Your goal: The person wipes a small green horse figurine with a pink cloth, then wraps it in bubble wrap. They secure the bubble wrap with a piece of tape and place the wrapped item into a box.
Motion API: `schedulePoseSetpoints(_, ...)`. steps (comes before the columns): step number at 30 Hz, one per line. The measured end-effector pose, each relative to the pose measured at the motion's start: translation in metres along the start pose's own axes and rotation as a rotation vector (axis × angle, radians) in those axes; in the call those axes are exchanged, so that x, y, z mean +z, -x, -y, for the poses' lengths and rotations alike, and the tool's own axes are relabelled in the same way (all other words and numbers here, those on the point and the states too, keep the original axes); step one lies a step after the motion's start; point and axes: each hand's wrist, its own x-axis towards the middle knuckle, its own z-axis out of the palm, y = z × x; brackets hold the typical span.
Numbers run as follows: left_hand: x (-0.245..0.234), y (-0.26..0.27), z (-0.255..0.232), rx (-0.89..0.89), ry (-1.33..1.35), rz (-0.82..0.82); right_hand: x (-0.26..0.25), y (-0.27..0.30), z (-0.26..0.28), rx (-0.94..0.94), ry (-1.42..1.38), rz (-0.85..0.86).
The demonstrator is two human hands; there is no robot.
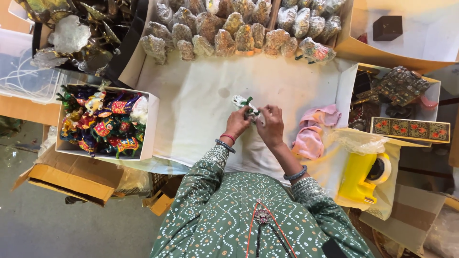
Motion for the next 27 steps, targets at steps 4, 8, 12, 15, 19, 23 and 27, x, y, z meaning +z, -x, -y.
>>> schedulePoseSetpoints(4, 0.000, 0.000, -0.005, -0.015, 0.002, 0.021, -0.003, 0.006, 0.016, -0.068, 0.202, 0.078)
schedulePoseSetpoints(8, 0.004, 0.001, 0.001, 0.015, -0.024, -0.022, 0.014, 0.008, 0.007, -0.194, 0.346, 0.038)
schedulePoseSetpoints(12, 0.006, 0.004, 0.003, 0.028, -0.065, -0.039, 0.016, 0.012, 0.005, -0.203, 0.355, 0.066)
schedulePoseSetpoints(15, 0.003, 0.008, -0.004, 0.020, -0.083, -0.029, 0.016, 0.016, 0.002, -0.271, 0.424, 0.049)
schedulePoseSetpoints(19, 0.004, 0.013, -0.005, 0.047, -0.123, -0.032, 0.023, 0.018, -0.004, -0.313, 0.472, 0.010)
schedulePoseSetpoints(23, 0.003, 0.011, -0.004, 0.056, -0.124, -0.080, 0.021, 0.017, -0.019, -0.219, 0.179, 0.060)
schedulePoseSetpoints(27, -0.004, 0.009, 0.006, 0.104, -0.064, -0.069, 0.018, 0.023, -0.048, -0.096, -0.277, 0.002)
